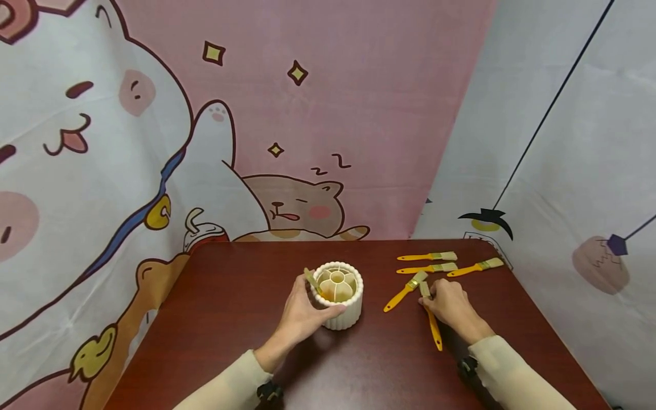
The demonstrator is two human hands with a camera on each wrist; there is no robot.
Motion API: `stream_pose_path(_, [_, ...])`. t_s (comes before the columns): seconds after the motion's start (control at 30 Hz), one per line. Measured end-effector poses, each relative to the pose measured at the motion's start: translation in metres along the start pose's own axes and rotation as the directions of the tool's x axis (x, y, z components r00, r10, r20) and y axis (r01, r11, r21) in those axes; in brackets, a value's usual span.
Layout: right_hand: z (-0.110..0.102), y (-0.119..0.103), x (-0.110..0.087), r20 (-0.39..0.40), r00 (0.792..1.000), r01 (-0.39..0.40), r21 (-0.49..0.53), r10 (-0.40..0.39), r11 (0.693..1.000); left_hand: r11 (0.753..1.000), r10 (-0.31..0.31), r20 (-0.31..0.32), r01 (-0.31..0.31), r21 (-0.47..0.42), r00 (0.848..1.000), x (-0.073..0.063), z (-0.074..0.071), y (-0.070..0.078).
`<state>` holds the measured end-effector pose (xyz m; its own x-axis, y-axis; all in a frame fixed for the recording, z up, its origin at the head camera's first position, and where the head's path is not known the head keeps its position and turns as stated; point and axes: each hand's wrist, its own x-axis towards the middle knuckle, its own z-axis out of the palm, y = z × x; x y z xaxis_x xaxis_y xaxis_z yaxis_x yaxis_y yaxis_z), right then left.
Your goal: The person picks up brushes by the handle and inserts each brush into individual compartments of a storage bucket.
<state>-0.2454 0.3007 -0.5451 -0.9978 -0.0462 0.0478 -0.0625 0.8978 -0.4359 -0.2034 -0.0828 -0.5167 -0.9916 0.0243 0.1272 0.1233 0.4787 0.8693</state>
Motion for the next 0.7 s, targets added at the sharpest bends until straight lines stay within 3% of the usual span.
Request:
stream_pose_path(0.3, [-0.006,-0.002,0.001,0.054,0.996,-0.073,-0.002,0.073,0.997,0.987,0.004,0.121,0.015,-0.157,0.993,0.005,-0.01,-0.005])
stream_pose_path(0.7, [-0.003,0.0,-0.002,0.038,0.995,-0.094,0.032,0.092,0.995,0.987,0.005,0.158,0.021,-0.158,0.987,0.007,-0.014,-0.006])
